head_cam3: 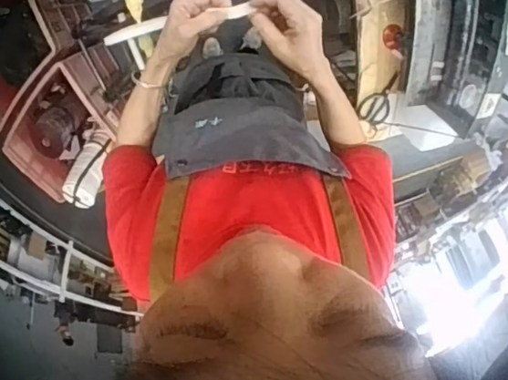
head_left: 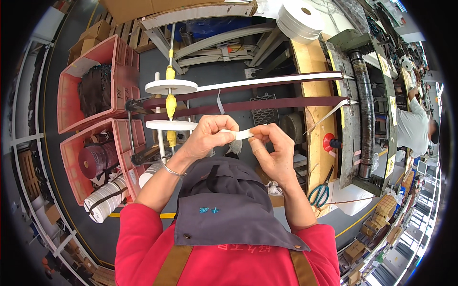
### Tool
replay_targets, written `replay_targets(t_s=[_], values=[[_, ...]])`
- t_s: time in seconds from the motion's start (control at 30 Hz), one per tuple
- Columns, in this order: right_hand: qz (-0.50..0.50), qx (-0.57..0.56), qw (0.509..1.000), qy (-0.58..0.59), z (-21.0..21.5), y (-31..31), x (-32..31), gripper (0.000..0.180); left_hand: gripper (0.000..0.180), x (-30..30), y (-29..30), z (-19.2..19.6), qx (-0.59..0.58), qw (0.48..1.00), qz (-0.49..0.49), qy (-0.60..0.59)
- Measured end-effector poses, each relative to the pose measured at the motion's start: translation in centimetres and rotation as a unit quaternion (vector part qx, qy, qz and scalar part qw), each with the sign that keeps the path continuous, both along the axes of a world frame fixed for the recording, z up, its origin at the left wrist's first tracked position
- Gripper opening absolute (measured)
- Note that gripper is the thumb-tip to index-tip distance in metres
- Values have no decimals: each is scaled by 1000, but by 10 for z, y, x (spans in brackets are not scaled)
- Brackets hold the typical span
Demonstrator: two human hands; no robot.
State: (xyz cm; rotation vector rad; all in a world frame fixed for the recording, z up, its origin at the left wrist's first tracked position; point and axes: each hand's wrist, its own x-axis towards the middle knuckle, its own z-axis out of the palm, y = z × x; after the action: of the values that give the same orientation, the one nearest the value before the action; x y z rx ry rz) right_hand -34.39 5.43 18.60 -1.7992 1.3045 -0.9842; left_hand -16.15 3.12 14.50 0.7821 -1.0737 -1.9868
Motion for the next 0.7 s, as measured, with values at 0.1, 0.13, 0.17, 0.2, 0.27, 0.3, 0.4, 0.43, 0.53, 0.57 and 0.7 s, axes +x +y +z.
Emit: replay_targets(t_s=[0.1, 0.13, 0.17, 0.2, 0.27, 0.3, 0.4, 0.43, 0.53, 0.57, 0.7], values=[[-11, -22, 1000, -8, -5, 0, 2, 20, 9, -1, 1, 0, 11, 1000, 12, 19], [-11, -27, 1000, -4, -5, 0, 2, 21, 11, -1, 1, -2, 21, 999, 17, 27], [-10, -32, 999, 0, -5, -1, 2, 23, 14, -1, 1, -4, 32, 999, 21, 36], [-14, -31, 999, 12, -5, -1, 2, 25, 14, -1, 1, -5, 34, 999, 22, 36], [-24, -30, 999, 36, -4, 0, 1, 28, 14, -1, 1, -7, 38, 998, 23, 36], [-33, -29, 998, 42, -4, 0, 1, 31, 14, -1, 1, -7, 41, 998, 23, 42], [-67, -57, 995, 56, -5, 0, -1, 38, 10, -1, -1, -7, 51, 996, 24, 68], [-84, -84, 991, 59, -9, -1, -3, 40, 7, -1, -1, -8, 55, 995, 26, 83], [-88, -94, 990, 48, -11, -1, -10, 48, 5, -1, -3, -10, 63, 992, 10, 107], [-76, -86, 993, 40, -13, -3, -13, 49, 6, -1, -4, -11, 65, 992, 1, 111], [-63, -107, 992, 26, -21, 0, -26, 36, 8, -8, -14, -15, 91, 987, -62, 121]])
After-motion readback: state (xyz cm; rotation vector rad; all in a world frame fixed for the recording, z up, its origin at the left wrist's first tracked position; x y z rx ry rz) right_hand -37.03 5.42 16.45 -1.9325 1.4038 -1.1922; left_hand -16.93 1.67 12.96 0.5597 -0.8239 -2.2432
